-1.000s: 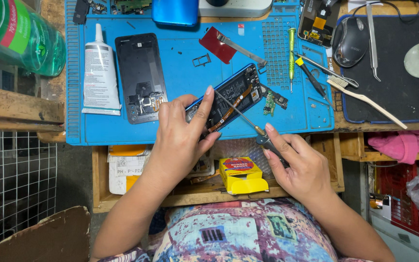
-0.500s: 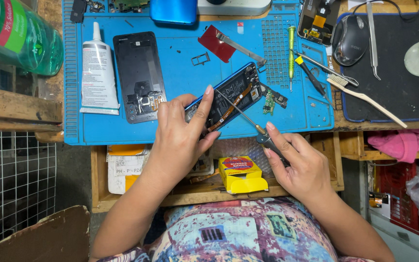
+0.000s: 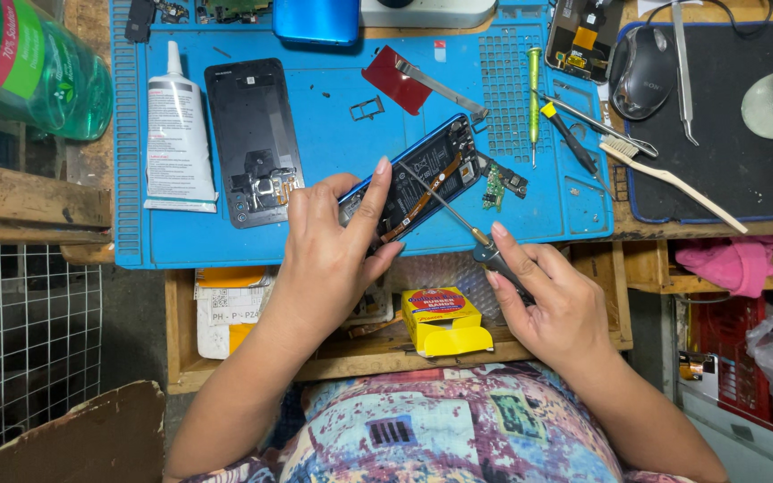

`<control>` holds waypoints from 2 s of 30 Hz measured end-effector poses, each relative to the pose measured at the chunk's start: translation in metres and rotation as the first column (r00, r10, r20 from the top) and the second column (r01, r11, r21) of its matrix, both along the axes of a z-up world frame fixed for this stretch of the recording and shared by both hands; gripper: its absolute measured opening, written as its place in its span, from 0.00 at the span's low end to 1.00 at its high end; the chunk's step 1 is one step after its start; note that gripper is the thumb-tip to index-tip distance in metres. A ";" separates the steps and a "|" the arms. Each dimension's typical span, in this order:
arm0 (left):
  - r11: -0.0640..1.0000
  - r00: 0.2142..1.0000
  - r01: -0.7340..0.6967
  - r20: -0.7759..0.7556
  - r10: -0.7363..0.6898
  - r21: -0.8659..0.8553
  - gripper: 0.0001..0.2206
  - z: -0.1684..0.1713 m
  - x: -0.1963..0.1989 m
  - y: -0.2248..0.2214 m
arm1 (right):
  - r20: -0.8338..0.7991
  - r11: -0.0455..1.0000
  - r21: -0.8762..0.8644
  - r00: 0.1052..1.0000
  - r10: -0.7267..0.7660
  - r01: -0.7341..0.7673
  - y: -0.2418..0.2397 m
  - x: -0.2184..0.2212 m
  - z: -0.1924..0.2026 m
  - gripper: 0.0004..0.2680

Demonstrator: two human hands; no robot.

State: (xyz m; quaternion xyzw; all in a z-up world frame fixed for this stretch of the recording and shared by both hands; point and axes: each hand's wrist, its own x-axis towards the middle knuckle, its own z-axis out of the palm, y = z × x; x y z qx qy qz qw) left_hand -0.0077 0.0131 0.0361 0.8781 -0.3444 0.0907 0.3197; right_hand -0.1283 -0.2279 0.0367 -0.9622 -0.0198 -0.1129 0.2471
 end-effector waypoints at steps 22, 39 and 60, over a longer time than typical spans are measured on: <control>1.000 1.000 0.003 0.009 -0.003 0.022 0.42 0.002 0.000 0.000 | 0.018 1.000 0.000 1.000 0.003 -0.003 0.001 0.000 0.001 0.20; 1.000 1.000 0.007 0.011 -0.007 0.010 0.42 -0.002 0.000 0.001 | 0.011 0.999 0.024 0.999 -0.032 0.031 -0.002 -0.001 0.001 0.20; 0.946 0.927 0.325 -0.203 -0.315 0.018 0.43 0.003 0.034 0.014 | -0.127 0.825 -0.497 0.963 0.239 -0.270 -0.081 0.026 0.061 0.17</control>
